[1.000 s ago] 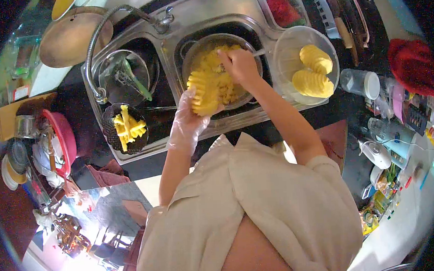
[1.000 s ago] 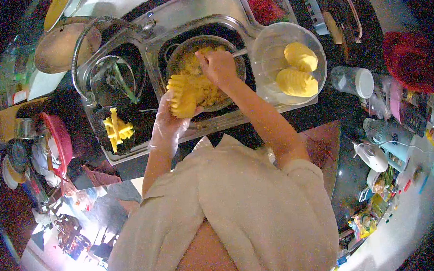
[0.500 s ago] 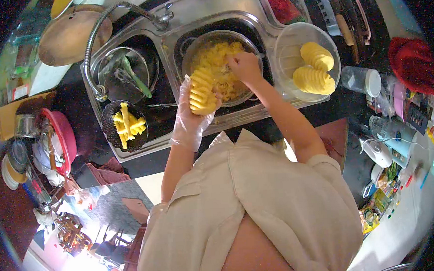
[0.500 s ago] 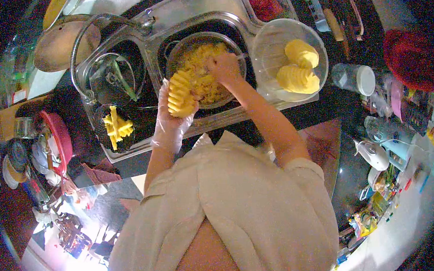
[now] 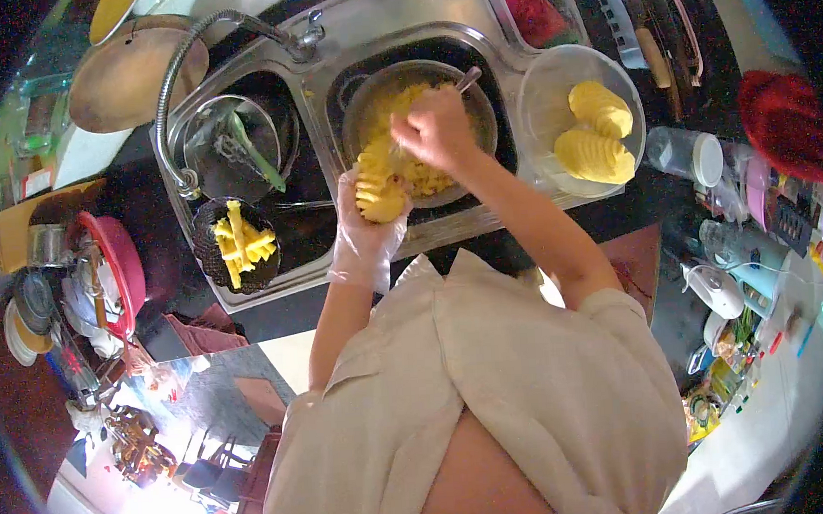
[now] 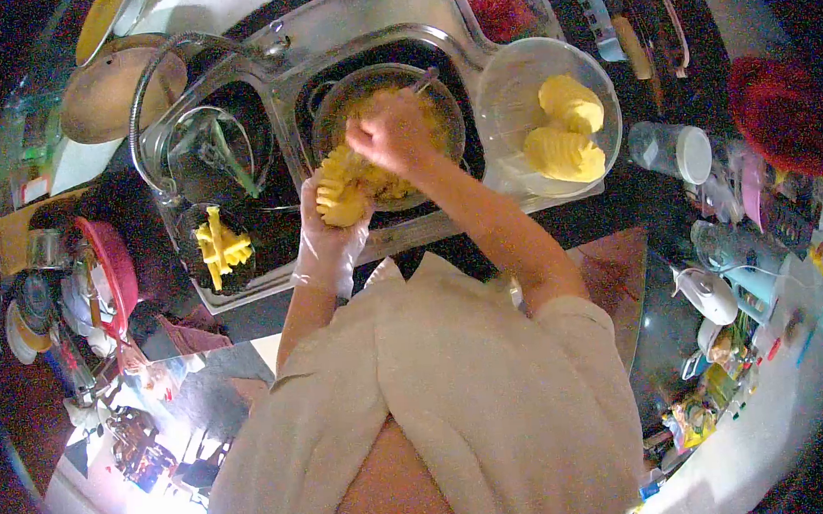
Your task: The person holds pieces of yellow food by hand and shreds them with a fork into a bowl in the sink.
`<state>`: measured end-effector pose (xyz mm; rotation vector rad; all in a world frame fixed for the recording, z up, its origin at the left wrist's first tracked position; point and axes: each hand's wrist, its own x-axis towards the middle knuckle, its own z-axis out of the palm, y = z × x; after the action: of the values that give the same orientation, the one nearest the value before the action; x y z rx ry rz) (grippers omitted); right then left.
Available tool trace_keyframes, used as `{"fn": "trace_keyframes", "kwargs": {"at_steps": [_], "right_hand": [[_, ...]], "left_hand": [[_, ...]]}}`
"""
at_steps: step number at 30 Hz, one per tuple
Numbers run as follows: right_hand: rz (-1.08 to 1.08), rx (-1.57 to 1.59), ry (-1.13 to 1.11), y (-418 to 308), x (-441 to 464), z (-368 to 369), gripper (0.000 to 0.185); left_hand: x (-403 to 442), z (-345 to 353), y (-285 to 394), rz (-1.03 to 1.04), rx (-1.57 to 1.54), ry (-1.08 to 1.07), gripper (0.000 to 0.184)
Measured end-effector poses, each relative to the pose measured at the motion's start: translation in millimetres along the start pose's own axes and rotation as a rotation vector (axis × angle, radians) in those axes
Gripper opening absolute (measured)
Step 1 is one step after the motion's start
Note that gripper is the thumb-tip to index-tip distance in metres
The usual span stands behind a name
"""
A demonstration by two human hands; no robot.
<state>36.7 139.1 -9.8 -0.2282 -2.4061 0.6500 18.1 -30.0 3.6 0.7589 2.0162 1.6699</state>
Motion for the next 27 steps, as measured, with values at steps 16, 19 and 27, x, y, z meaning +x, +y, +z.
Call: {"fn": "trace_keyframes", "kwargs": {"at_steps": [16,19,27], "right_hand": [[0.123,0.110,-0.079,25,-25,19,0.028],[0.060,-0.140,-0.080,34,-23,8,0.029],[0.054,0.035,-0.002,24,-18,25,0.026]], "left_hand": [[2,-3,-9,-0.083,-0.214,-0.126,0.053],[0,-2,13,0.005,-0.129,-0.114,0.040],[9,0,-3,-0.362,-0.559,0.000,0.034]]}}
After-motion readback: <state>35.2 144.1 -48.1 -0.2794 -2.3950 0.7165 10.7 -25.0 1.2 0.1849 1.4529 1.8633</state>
